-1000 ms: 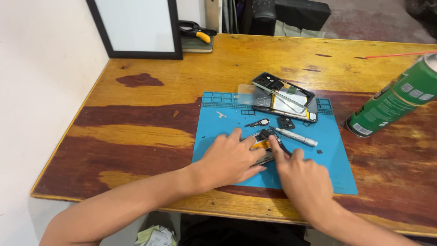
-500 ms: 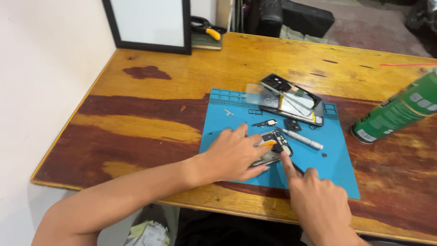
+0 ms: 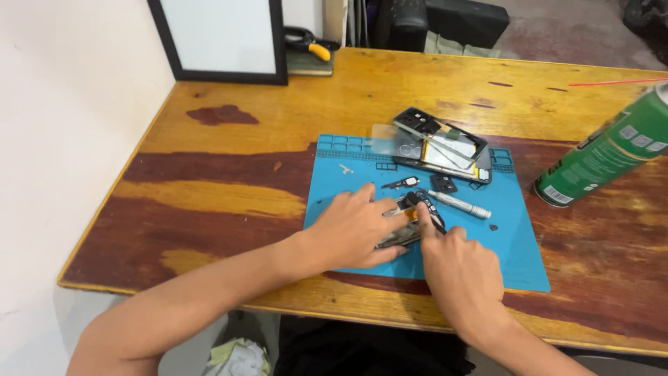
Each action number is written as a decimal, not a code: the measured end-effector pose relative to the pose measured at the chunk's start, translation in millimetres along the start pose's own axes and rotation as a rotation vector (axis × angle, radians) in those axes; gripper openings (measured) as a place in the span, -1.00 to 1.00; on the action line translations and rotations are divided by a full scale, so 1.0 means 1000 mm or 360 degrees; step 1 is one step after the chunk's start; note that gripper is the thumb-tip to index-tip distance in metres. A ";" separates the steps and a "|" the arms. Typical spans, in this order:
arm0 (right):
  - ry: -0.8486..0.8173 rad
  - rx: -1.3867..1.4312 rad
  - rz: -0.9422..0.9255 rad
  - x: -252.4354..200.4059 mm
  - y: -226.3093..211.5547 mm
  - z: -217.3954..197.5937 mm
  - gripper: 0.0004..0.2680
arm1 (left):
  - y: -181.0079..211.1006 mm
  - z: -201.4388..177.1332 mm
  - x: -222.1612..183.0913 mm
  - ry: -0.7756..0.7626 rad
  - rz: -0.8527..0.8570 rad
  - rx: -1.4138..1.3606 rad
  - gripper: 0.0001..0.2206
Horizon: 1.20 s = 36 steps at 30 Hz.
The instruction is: The person works on a disassembled smartphone placed on a blue mat, using a small brush to clean the internal components. They handle the phone and tools with both hands, occasionally adjusting the device's position on the mat.
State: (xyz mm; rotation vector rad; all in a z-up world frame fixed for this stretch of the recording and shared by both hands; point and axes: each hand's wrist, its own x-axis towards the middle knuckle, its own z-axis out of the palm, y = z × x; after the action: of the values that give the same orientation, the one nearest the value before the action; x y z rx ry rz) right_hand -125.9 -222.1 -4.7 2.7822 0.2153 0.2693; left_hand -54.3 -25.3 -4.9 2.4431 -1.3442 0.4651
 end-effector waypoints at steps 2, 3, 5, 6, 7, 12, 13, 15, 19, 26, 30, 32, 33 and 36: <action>0.0009 0.0004 -0.0045 -0.001 0.002 -0.002 -0.50 | 0.002 -0.003 0.002 -0.0002 -0.0011 -0.0045 -0.62; 0.0022 0.0014 -0.0044 0.001 0.003 -0.002 -0.49 | 0.001 -0.005 0.003 -0.0001 -0.0019 -0.0066 -0.62; 0.0037 0.0033 -0.0062 0.002 0.001 -0.001 -0.49 | -0.003 -0.006 0.005 0.0053 0.0003 -0.0023 -0.59; 0.0058 0.0045 -0.0049 -0.004 -0.001 0.001 -0.51 | 0.000 -0.003 0.003 0.0064 0.0019 -0.0028 -0.57; 0.0079 0.0056 -0.0035 -0.009 -0.004 0.003 -0.52 | 0.004 -0.001 0.000 0.0012 0.0000 -0.0059 -0.58; 0.0103 0.0004 -0.0008 -0.005 -0.007 0.003 -0.49 | 0.001 -0.008 0.006 -0.0108 -0.0055 -0.0100 -0.63; 0.0174 0.0018 -0.0008 -0.002 -0.008 0.006 -0.51 | -0.001 -0.009 0.006 -0.0087 -0.0063 -0.0085 -0.63; 0.0185 0.0044 0.0001 -0.009 -0.011 0.015 -0.53 | 0.001 -0.006 0.003 -0.0087 -0.0064 -0.0092 -0.62; 0.0055 0.0048 -0.0053 -0.005 -0.005 0.020 -0.47 | -0.001 -0.010 0.007 -0.0069 -0.0036 -0.0129 -0.60; 0.0085 0.0060 0.0038 -0.005 -0.009 0.019 -0.48 | -0.003 -0.005 0.004 -0.0105 -0.0043 -0.0166 -0.63; -0.0039 0.0112 -0.0081 -0.001 -0.003 0.011 -0.43 | -0.003 -0.009 0.005 -0.0006 -0.0008 -0.0183 -0.59; -0.0142 0.0150 -0.0069 -0.002 -0.001 0.012 -0.43 | -0.004 -0.008 0.005 -0.0047 -0.0030 -0.0179 -0.60; -0.0064 0.0159 -0.0043 -0.003 -0.001 0.013 -0.44 | -0.004 -0.008 0.004 -0.0069 -0.0037 -0.0177 -0.60; 0.0049 0.0174 0.0002 -0.002 -0.004 0.017 -0.45 | -0.005 -0.009 0.004 -0.0147 -0.0060 -0.0205 -0.62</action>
State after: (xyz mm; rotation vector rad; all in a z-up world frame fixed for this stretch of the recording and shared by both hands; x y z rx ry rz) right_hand -124.5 -223.7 -22.2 2.8877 0.2426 0.3094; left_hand -49.0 -21.3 4.2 2.4055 -1.3184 0.2512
